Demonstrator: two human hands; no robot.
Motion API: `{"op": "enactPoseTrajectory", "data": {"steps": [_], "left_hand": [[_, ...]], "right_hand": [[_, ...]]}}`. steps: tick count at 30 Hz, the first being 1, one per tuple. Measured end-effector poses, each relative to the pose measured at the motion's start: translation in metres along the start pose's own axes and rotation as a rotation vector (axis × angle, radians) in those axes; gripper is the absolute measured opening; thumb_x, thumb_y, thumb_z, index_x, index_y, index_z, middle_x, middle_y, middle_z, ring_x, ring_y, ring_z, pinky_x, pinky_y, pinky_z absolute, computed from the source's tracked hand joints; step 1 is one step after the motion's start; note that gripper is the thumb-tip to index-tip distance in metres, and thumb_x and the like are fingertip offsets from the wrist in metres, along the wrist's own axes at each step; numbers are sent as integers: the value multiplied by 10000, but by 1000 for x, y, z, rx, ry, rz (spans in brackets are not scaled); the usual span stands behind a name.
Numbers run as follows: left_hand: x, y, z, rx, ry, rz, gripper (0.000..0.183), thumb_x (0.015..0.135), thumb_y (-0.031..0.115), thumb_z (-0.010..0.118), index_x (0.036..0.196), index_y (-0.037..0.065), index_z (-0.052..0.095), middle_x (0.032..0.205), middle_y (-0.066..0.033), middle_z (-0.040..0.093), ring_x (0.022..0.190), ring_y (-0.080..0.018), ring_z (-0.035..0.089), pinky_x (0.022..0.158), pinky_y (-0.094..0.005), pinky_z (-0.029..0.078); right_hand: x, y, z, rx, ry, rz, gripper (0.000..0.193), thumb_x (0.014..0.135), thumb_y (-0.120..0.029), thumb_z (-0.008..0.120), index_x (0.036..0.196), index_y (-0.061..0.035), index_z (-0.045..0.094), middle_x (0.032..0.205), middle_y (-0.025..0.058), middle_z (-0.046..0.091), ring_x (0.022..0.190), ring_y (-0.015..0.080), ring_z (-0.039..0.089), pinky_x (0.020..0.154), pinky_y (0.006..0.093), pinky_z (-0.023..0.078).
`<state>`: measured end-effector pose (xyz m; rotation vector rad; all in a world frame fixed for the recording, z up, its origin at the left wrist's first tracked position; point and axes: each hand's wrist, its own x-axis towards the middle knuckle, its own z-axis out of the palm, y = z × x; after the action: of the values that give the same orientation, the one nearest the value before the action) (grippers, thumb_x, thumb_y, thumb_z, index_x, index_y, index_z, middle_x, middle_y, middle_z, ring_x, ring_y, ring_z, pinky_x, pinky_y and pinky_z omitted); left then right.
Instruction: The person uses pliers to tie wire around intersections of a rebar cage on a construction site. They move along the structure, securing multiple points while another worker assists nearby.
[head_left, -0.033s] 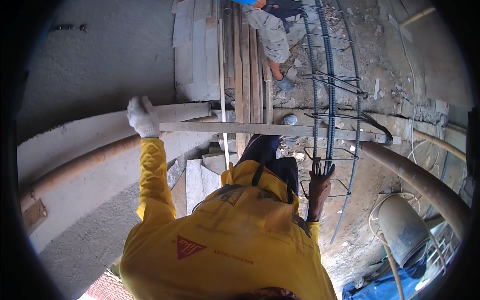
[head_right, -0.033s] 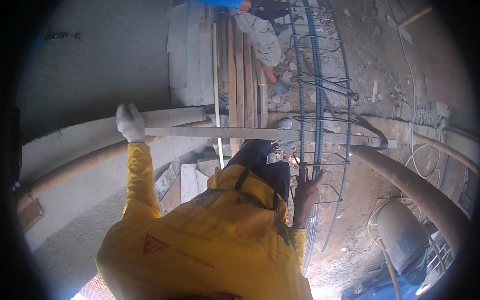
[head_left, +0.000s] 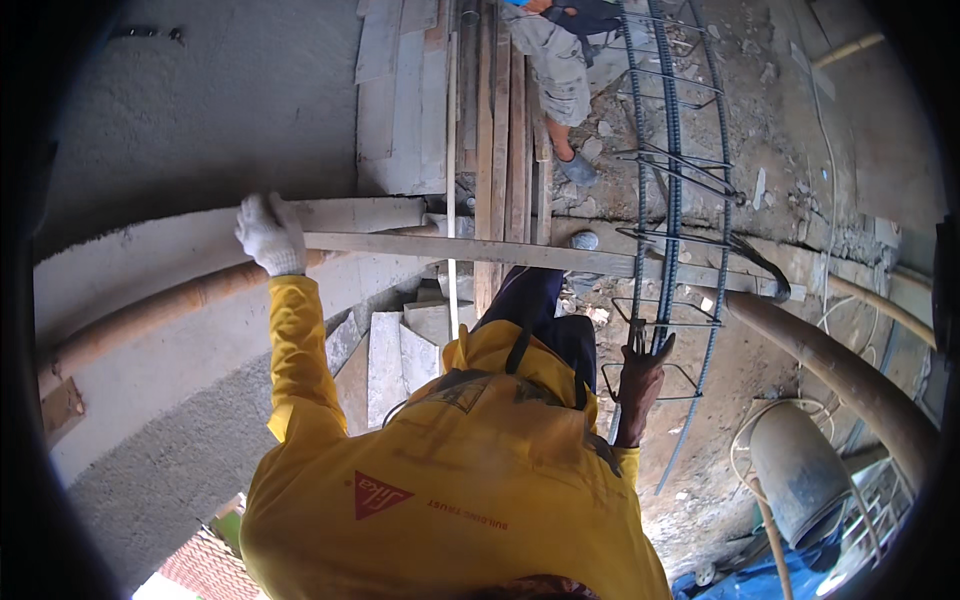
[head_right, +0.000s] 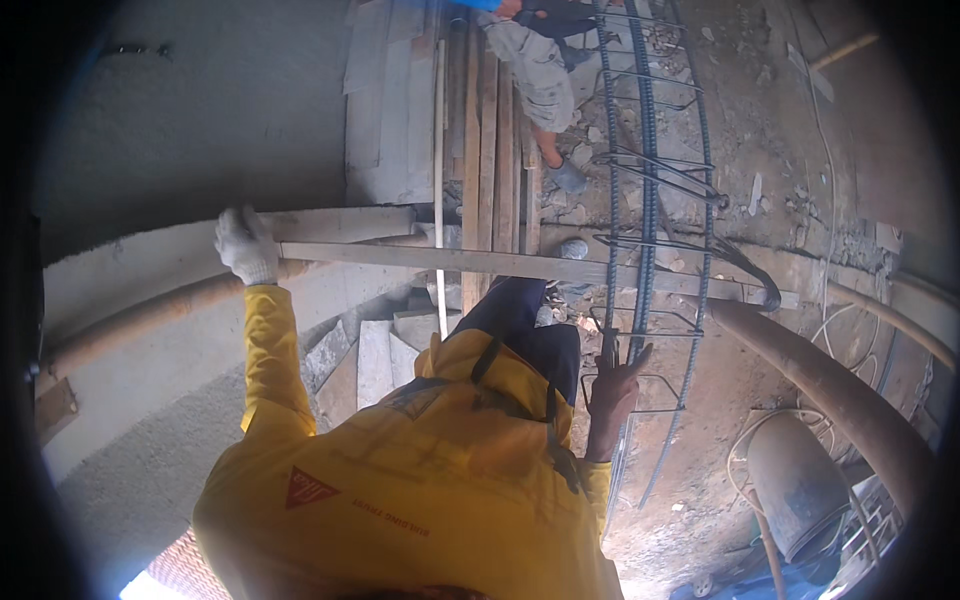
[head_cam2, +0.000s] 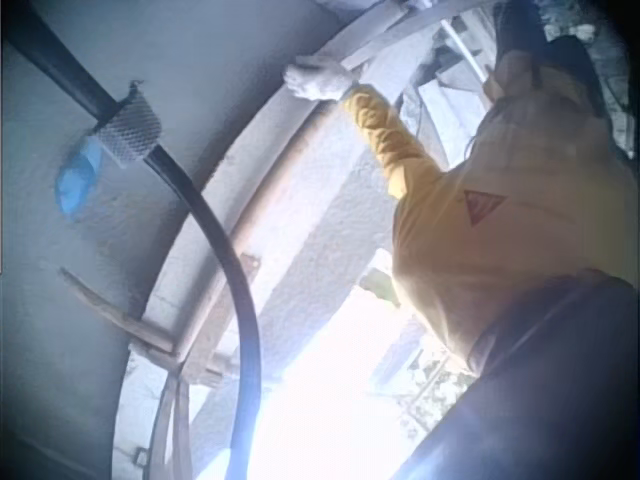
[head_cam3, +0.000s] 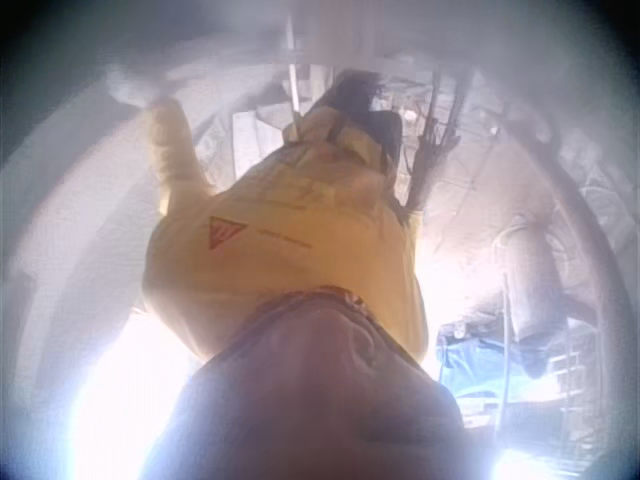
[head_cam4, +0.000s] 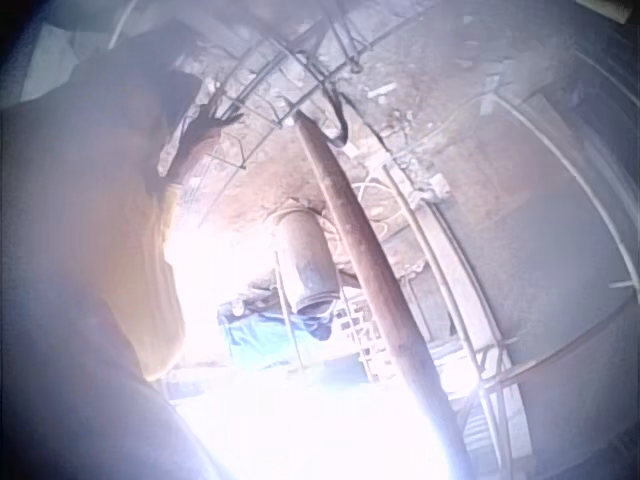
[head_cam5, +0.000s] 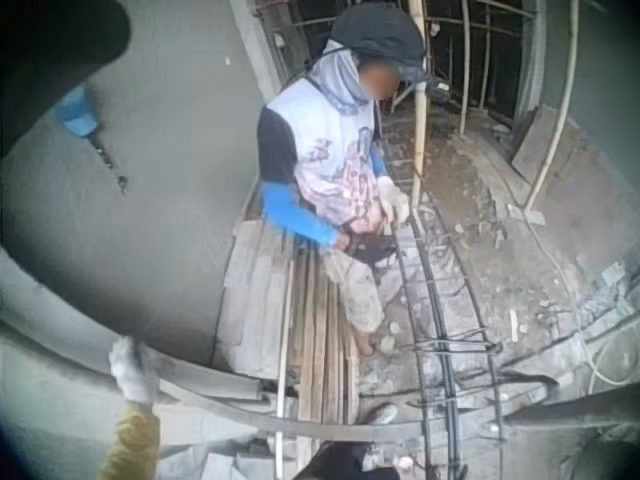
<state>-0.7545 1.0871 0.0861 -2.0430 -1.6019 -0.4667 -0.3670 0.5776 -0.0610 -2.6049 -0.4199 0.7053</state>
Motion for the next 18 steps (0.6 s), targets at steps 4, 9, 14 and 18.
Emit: {"op": "enactPoseTrajectory", "data": {"steps": [4,9,14,18], "left_hand": [[-8,-99,-48,704,-39,124,207,1063,251,555,1137,171,731,1468,55,709,1498,-292,559,1137,-776,351],[-8,-146,-60,764,-221,241,211,1043,236,553,1163,178,717,1227,-41,794,1217,-269,736,1156,-634,439],[-22,-170,-48,553,-160,348,112,954,151,586,1023,141,675,907,-75,784,855,-287,775,884,-422,560],[-25,-184,-50,532,-190,460,200,936,187,623,1123,144,680,913,-83,793,860,-268,792,867,-420,551]], "right_hand": [[10,17,14,-50,36,-207,908,953,-210,840,1641,-72,263,836,250,714,848,540,705,690,596,504],[14,35,15,2,-34,-276,808,983,-240,788,1600,-74,294,1096,355,736,1039,597,687,797,630,544],[26,48,21,-31,16,-349,755,966,-264,811,1543,-38,379,1124,351,740,1119,598,677,856,625,560],[33,48,24,-9,12,-341,694,937,-262,830,1460,34,482,1250,385,697,1157,554,705,914,578,572]]}}
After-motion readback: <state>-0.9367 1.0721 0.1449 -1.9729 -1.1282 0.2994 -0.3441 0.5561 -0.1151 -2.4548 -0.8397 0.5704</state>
